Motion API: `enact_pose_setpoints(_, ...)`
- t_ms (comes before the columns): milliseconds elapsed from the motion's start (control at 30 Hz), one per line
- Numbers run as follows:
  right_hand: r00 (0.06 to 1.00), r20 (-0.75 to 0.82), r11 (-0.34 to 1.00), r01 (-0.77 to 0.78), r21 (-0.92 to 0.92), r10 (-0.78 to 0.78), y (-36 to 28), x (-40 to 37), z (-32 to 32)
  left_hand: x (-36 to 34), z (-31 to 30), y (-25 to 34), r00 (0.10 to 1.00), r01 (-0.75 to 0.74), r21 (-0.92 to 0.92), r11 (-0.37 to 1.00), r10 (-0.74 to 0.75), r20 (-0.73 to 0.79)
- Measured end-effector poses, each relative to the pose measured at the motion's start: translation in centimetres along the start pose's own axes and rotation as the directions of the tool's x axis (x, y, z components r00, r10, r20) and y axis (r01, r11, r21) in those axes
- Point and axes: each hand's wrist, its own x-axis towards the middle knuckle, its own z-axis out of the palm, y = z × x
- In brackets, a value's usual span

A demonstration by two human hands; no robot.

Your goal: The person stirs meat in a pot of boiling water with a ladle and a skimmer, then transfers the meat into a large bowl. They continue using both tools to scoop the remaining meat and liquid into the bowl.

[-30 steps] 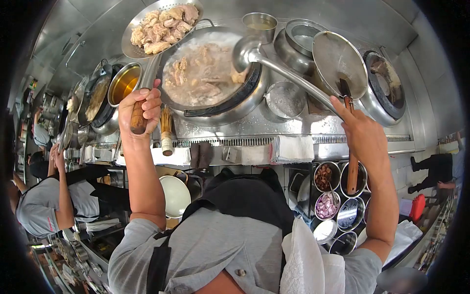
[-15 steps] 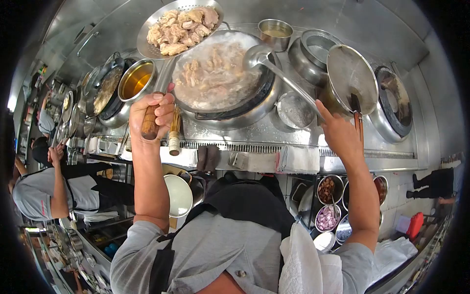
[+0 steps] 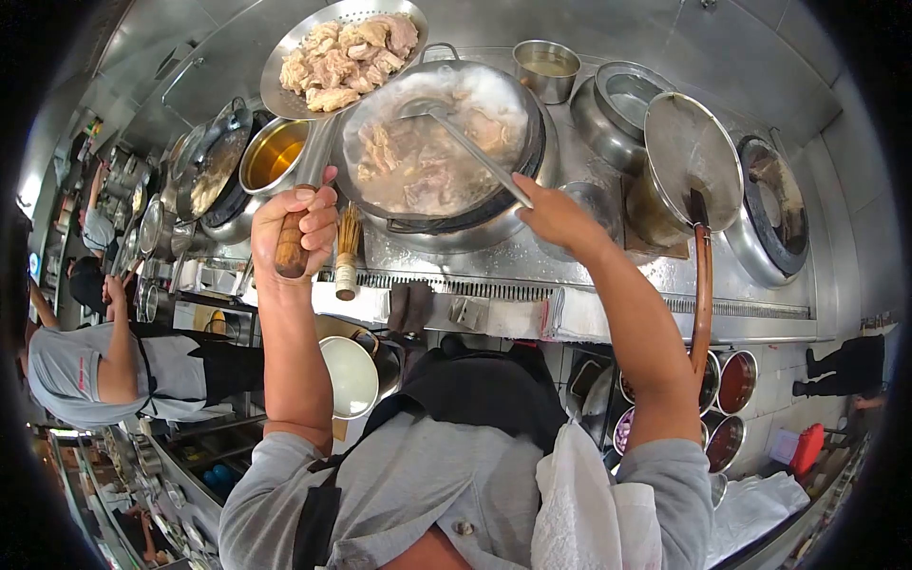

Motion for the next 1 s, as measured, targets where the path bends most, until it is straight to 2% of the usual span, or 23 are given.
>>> enact_pose_setpoints(33, 0.998, -0.028, 0.992, 0.06, 0.115, -0.057, -0.1, -0.2, 0.8, -0.1, 0.0, -0.1, 1.0, 0.0, -0.001, 1.0, 0.0, -0.004)
enact_pose_setpoints(133, 0.954, 0.205, 0.887, -0.282, 0.367, 0.218, -1.7, -1.4, -0.3, 0.0, -0.5, -0.1, 1.0, 0.001, -0.019, 1.0, -0.001, -0.009)
enact_pose_setpoints(233, 0.99, 0.057, 0.955, -0.137, 0.264, 0.127, -0.5, -3.2, -1.3, -0.1, -0.8, -0.2, 1.0, -0.002, -0.027, 1.0, 0.001, -0.015)
enact_pose_setpoints(333, 0.995, -0.097, 0.984, -0.047, -0.171, 0.03, -0.5, -6.3, -1.5, -0.2, -1.0, -0.1, 1.0, -0.009, -0.042, 0.999, 0.008, -0.026)
enact_pose_setpoints(433, 0.995, -0.091, 0.991, -0.053, -0.123, 0.041, -1.8, -10.2, -2.1, -0.1, -1.5, -0.1, 0.999, -0.006, -0.063, 0.998, 0.004, -0.038)
enact_pose_setpoints(533, 0.998, 0.061, 0.995, -0.039, 0.089, 0.034, -1.7, -13.8, -2.7, 0.4, -2.0, 0.1, 0.999, -0.004, -0.072, 0.997, 0.002, -0.034)
enact_pose_setpoints(633, 0.938, 0.279, 0.909, -0.288, 0.301, 0.205, -0.8, -15.2, -2.5, 0.4, -2.3, 0.1, 0.999, -0.006, -0.082, 0.997, 0.002, -0.045)
enact_pose_setpoints(733, 0.952, 0.214, 0.862, -0.293, 0.415, 0.22, -2.2, -15.9, -2.0, 0.3, -2.6, -0.2, 0.999, 0.009, -0.101, 0.995, -0.012, -0.031)
enact_pose_setpoints(767, 0.955, 0.189, 0.775, -0.297, 0.557, 0.229, -1.7, -15.9, -1.3, 0.2, -2.7, -0.2, 0.999, 0.013, -0.096, 0.995, -0.017, -0.041)
enact_pose_setpoints(867, 0.938, 0.079, 0.587, -0.275, 0.762, 0.337, -3.2, -16.3, -0.3, 0.0, -2.8, -0.7, 0.998, -0.013, -0.073, 0.997, 0.008, -0.067)
enact_pose_setpoints(900, 0.944, 0.008, 0.572, -0.206, 0.794, 0.329, -3.8, -16.1, 0.7, -0.1, -2.8, -1.0, 0.998, -0.016, -0.071, 0.997, 0.011, -0.068)
enact_pose_setpoints(1000, 0.948, -0.076, 0.581, -0.124, 0.805, 0.309, -6.8, -14.7, 2.6, -0.3, -2.6, -1.7, 0.996, 0.01, -0.076, 0.997, -0.016, -0.085)
